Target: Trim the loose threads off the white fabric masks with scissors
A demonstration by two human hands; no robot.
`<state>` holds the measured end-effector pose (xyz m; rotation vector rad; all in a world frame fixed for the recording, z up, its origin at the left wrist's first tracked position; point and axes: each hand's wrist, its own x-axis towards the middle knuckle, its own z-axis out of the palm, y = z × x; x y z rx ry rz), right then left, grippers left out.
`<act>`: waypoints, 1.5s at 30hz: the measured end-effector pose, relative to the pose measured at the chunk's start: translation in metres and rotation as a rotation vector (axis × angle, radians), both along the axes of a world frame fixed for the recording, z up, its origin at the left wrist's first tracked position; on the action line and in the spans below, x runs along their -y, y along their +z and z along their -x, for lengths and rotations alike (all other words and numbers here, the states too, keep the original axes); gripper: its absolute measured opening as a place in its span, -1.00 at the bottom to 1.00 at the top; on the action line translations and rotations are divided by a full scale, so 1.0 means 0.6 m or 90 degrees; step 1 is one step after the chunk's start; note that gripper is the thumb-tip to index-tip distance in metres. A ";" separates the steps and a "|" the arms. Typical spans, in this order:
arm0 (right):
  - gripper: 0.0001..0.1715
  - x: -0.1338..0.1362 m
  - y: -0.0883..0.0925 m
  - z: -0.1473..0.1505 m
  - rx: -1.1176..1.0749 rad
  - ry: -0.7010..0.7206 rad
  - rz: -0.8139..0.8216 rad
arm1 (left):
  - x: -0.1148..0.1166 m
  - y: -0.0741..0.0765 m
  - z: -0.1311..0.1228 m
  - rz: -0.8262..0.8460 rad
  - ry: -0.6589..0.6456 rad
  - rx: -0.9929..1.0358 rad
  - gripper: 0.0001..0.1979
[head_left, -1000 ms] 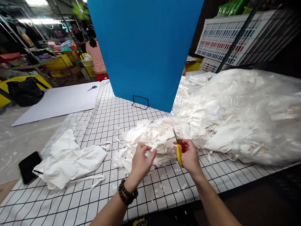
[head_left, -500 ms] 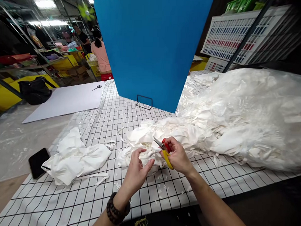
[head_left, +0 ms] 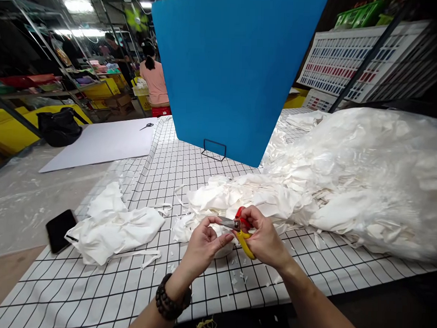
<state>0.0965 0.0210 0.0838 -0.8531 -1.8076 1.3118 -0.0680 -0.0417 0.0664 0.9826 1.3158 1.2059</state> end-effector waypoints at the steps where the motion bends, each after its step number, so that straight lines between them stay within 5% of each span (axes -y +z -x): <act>1: -0.71 0.001 0.001 -0.002 0.014 -0.001 -0.014 | -0.003 -0.001 -0.001 0.000 -0.022 0.032 -0.60; 9: -0.79 0.003 -0.005 -0.005 0.117 -0.055 -0.248 | -0.004 0.001 -0.009 0.086 -0.026 0.209 -0.59; 15: -0.75 0.000 -0.010 -0.017 0.117 -0.044 -0.242 | -0.007 -0.019 0.000 0.236 -0.142 0.425 -0.70; 23: -0.72 -0.005 -0.008 -0.026 0.089 -0.012 -0.127 | -0.016 -0.028 -0.005 0.232 -0.175 0.376 -0.62; 32: -0.67 -0.005 -0.015 -0.028 -0.040 -0.070 -0.002 | 0.003 0.005 -0.022 0.125 -0.205 0.193 -0.64; 39: -0.57 0.010 -0.028 -0.013 -0.128 -0.092 0.130 | 0.020 0.024 -0.029 -0.164 0.027 -0.145 -0.71; 45: -0.57 0.015 -0.028 -0.042 -0.102 -0.072 0.161 | 0.015 0.011 -0.044 -0.122 -0.081 0.089 -0.77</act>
